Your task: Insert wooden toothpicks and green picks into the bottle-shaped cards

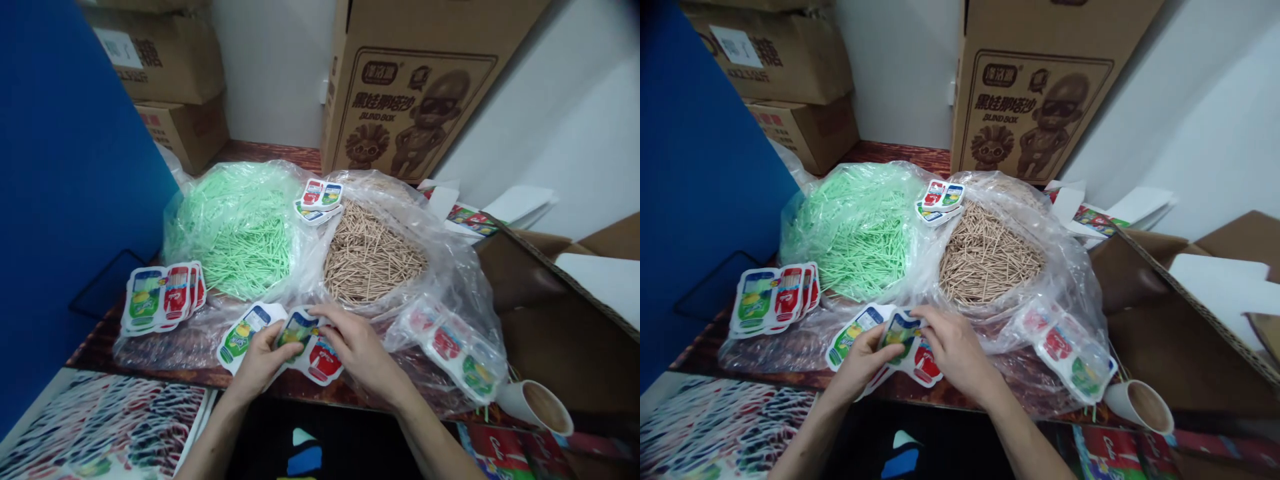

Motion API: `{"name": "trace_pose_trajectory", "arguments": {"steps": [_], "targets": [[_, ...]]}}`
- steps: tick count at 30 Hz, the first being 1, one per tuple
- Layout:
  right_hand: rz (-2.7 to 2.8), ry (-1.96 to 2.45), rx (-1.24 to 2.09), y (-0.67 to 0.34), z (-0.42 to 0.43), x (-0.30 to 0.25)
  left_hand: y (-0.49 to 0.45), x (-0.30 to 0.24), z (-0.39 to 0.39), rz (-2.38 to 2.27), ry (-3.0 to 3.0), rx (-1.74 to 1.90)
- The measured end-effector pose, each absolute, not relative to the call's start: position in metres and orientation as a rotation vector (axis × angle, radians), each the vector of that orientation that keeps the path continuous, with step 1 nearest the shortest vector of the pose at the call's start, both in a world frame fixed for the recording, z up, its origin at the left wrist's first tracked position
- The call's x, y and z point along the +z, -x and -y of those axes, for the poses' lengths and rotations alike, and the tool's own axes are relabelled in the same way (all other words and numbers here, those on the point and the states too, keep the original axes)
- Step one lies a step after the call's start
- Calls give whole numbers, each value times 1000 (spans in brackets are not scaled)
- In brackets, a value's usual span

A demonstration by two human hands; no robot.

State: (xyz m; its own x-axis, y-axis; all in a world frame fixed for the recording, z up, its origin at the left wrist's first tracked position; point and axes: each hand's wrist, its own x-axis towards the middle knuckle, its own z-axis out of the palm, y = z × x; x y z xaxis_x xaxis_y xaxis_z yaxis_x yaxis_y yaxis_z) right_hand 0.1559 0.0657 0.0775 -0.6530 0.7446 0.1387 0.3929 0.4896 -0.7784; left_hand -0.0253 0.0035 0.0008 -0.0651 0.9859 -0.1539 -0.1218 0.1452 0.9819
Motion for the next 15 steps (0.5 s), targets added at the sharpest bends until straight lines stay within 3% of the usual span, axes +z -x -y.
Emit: {"name": "trace_pose_trajectory", "arguments": {"steps": [4, 10, 15], "targets": [[2305, 844, 1122, -156, -60, 83, 36, 6, -2, -1150, -981, 932], [2156, 1103, 914, -162, -60, 69, 23, 9, -6, -1464, -1137, 1059], [2150, 1111, 687, -168, -62, 51, 13, 8, -6, -1450, -1158, 1035]]}}
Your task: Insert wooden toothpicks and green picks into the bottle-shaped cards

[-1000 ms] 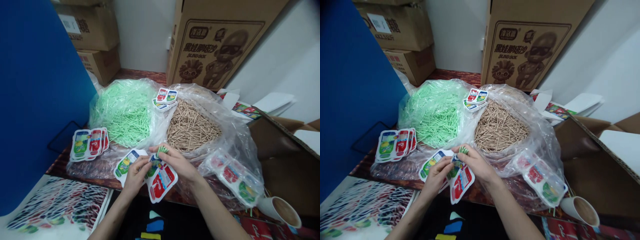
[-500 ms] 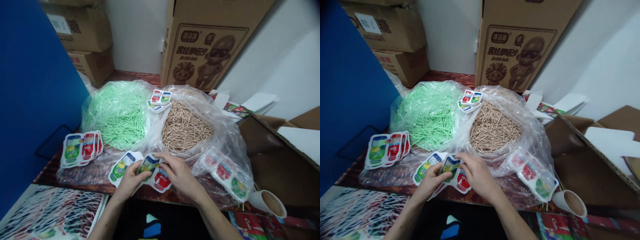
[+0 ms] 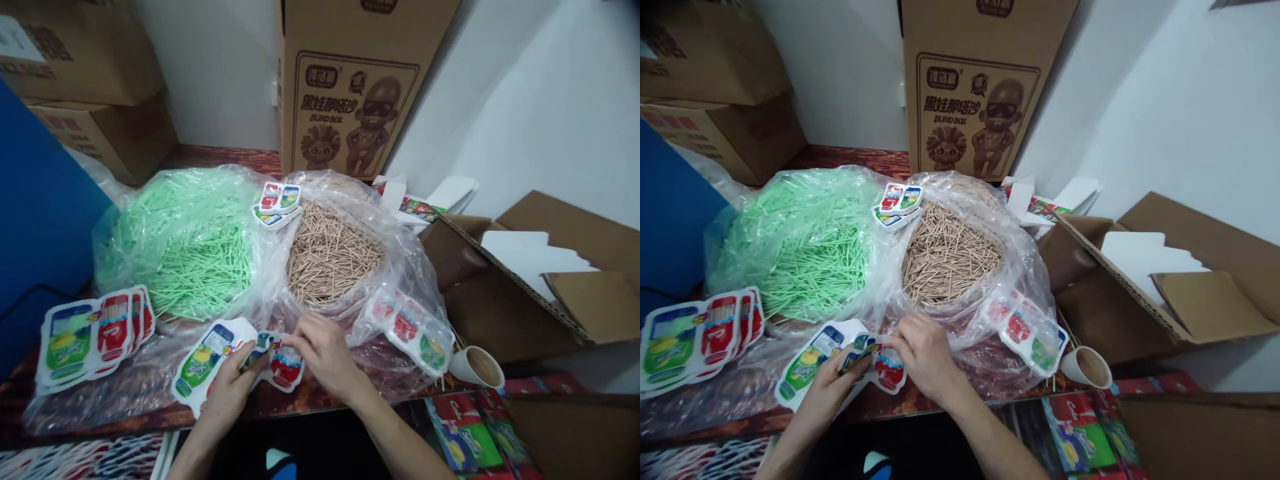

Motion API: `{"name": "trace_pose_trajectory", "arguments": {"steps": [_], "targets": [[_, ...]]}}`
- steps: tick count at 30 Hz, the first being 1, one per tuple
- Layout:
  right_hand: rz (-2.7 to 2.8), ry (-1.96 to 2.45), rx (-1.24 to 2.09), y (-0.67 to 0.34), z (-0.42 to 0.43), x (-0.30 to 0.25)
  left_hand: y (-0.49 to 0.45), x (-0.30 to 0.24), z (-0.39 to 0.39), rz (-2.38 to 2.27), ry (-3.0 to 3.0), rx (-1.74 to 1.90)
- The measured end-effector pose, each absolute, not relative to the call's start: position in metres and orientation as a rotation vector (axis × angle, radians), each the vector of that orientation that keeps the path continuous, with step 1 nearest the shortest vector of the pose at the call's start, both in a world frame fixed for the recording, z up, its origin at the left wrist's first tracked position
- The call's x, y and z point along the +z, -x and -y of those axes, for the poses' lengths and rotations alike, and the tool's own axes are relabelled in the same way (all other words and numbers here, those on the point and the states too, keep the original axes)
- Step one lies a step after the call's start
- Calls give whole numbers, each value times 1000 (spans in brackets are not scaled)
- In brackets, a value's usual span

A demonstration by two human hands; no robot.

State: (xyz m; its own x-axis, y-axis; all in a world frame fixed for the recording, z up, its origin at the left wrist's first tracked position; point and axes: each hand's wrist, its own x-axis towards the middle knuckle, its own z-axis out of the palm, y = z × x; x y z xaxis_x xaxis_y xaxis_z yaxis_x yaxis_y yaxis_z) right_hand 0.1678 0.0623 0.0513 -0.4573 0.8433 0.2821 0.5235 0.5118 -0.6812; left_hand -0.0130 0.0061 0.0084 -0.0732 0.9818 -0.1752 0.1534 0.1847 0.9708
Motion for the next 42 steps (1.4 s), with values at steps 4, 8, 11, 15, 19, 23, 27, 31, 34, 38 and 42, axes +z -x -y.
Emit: {"name": "trace_pose_trajectory", "arguments": {"steps": [4, 8, 11, 15, 19, 23, 27, 31, 34, 38, 42], "targets": [[2086, 1132, 589, -167, -63, 46, 0, 11, -10, -1414, -1031, 1076], [2045, 1132, 606, -167, -64, 44, -8, 8, -16, -1416, -1004, 1072], [2027, 1149, 639, -170, -65, 41, -10, 6, -18, -1403, -1013, 1049], [1979, 1186, 682, -172, -66, 36, -16, 9, -20, -1351, -980, 1018], [1890, 1227, 951, -178, -74, 32, -25, 16, -21, -1376, -1027, 996], [1862, 1259, 1152, -203, -110, 26, -22, 12, -18, -1404, -1081, 998], [1910, 1754, 488, -228, -156, 11, -12, 6, -13, -1462, -1068, 1042], [2065, 1815, 403, -240, -180, 0, -4, 4, -11, -1506, -1050, 1102], [2093, 1792, 364, -249, -187, 3, 3, 3, -10, -1520, -1030, 1095], [2244, 1746, 243, -257, -190, 10, 8, -1, -8, -1486, -970, 1111], [2523, 1684, -35, -251, -189, 6, 7, -3, -7, -1462, -960, 1118]]}}
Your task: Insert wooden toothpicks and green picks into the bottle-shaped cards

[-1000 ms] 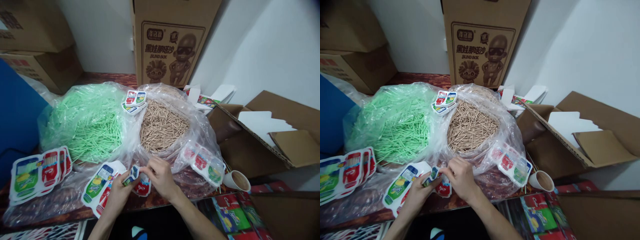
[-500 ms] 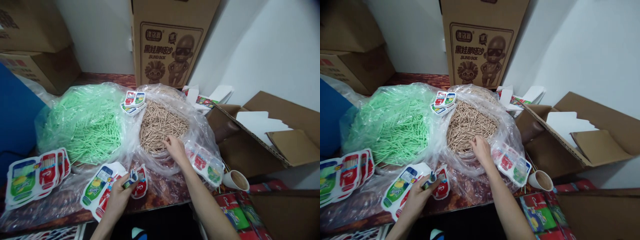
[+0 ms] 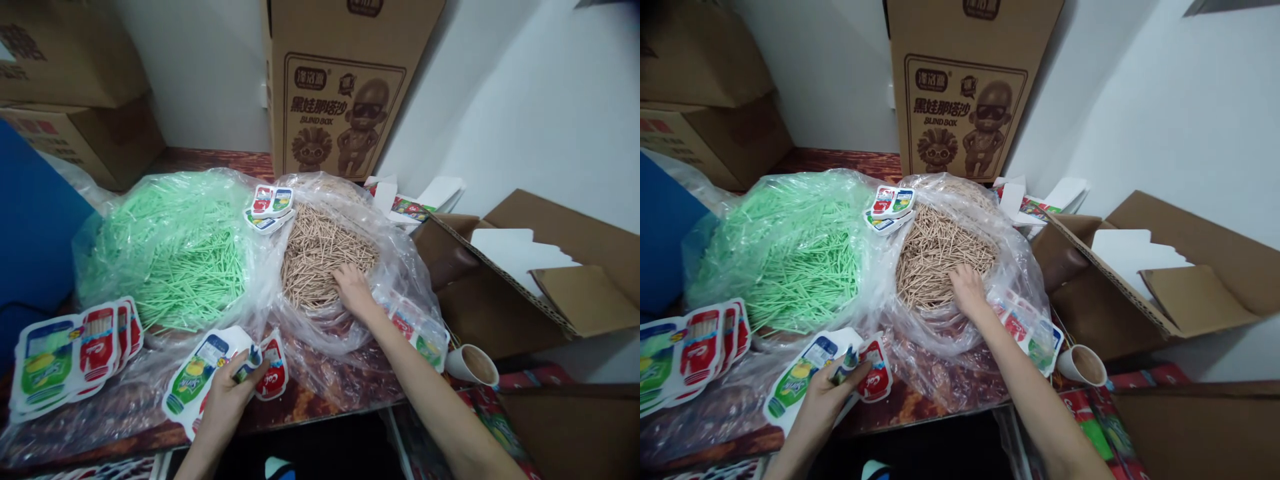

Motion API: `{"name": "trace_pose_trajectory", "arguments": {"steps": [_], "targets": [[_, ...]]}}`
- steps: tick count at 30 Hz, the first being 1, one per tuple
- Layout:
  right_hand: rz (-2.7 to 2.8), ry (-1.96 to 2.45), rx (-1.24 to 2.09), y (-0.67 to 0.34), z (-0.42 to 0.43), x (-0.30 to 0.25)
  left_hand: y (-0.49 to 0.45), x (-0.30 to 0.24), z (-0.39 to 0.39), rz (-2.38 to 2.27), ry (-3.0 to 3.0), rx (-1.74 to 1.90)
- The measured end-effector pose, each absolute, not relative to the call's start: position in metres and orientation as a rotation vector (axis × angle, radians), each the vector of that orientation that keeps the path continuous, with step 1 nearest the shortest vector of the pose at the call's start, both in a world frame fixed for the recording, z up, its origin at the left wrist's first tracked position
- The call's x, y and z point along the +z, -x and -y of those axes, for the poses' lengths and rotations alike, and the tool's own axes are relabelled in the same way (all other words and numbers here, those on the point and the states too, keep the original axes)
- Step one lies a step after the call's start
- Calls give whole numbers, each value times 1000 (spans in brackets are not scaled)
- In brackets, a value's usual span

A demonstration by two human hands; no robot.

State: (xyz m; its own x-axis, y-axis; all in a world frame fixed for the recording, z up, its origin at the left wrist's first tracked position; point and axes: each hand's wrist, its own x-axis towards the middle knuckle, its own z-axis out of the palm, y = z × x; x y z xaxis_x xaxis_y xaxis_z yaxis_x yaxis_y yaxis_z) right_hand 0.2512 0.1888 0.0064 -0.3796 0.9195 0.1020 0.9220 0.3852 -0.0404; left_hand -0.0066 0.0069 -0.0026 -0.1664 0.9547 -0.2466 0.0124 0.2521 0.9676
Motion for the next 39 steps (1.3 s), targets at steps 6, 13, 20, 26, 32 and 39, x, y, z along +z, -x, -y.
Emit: {"name": "trace_pose_trajectory", "arguments": {"steps": [6, 13, 20, 26, 32, 39], "targets": [[2518, 1627, 1, -250, -197, -2, 3, -2, -4, -1468, -945, 1105], [2265, 1663, 212, -258, -212, -3, 7, -2, 0, -1486, -891, 1138], [1868, 1673, 630, -250, -250, 5, 9, -4, 3, -1535, -843, 1214], [1702, 1543, 1080, -240, -261, 11, 11, -6, 3, -1509, -798, 1237], [1555, 1444, 1269, -247, -266, 17, 12, -8, 3, -1450, -742, 1243], [1426, 1275, 1311, -255, -268, 33, 12, -7, 3, -1490, -757, 1213]]}}
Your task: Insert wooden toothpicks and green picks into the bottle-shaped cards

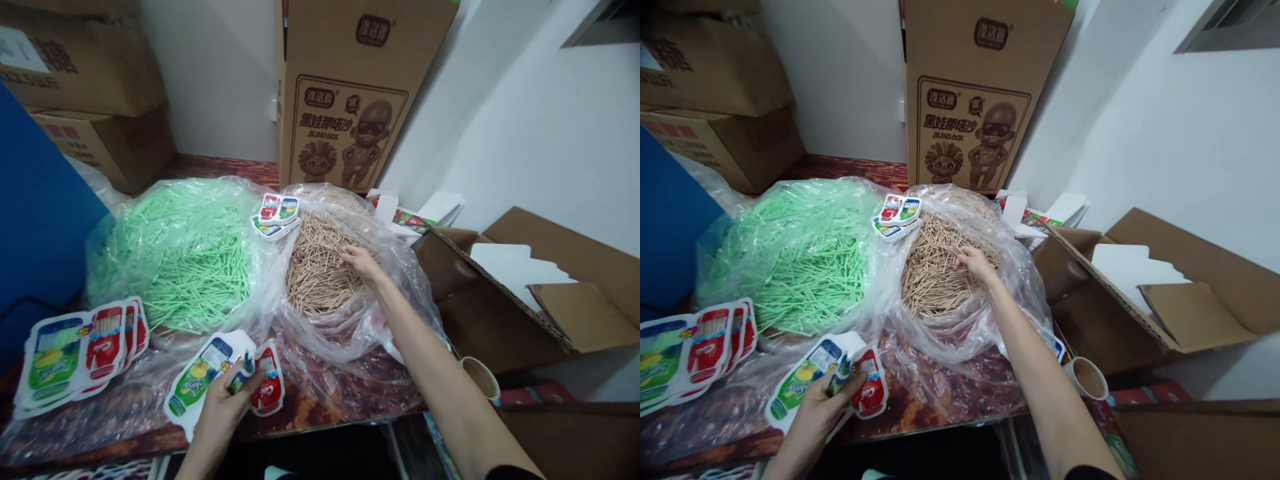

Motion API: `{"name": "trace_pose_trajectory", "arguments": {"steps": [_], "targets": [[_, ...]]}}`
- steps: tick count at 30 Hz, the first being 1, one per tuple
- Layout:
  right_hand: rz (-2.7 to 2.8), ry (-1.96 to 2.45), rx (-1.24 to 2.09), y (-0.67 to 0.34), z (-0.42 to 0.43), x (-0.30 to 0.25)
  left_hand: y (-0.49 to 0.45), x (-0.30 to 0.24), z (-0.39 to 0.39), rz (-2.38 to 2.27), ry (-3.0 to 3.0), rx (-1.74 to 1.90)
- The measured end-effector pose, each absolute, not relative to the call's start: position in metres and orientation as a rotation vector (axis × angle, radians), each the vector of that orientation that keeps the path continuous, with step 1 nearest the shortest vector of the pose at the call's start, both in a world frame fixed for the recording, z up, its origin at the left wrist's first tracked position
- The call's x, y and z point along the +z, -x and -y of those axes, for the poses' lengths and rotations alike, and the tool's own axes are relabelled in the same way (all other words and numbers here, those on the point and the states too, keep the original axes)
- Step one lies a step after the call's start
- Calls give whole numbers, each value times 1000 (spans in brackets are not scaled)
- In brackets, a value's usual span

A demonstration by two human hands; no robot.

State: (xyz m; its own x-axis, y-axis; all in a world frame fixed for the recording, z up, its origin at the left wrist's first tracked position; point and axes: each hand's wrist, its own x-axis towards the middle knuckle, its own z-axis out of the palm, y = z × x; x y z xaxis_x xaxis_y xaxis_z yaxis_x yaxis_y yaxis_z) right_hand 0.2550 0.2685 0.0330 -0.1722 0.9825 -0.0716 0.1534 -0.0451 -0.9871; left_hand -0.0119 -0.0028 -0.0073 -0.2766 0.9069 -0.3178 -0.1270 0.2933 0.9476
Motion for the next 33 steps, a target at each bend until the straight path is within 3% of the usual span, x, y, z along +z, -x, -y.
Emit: {"name": "trace_pose_trajectory", "arguments": {"steps": [9, 15, 19, 26, 33], "targets": [[1261, 1112, 1541, -250, -228, 48, 9, -3, 4, -1406, -726, 1212], [1102, 853, 2243, -218, -141, 25, 12, 15, -10, -1220, -807, 1274], [1118, 810, 2515, -191, -89, 2, 4, 35, -20, -1172, -1025, 1199], [1159, 787, 2708, -183, -68, -17, -4, 17, -17, -1122, -937, 923], [1060, 732, 2807, -179, -65, -18, -5, 11, -14, -1014, -560, 1115]]}}
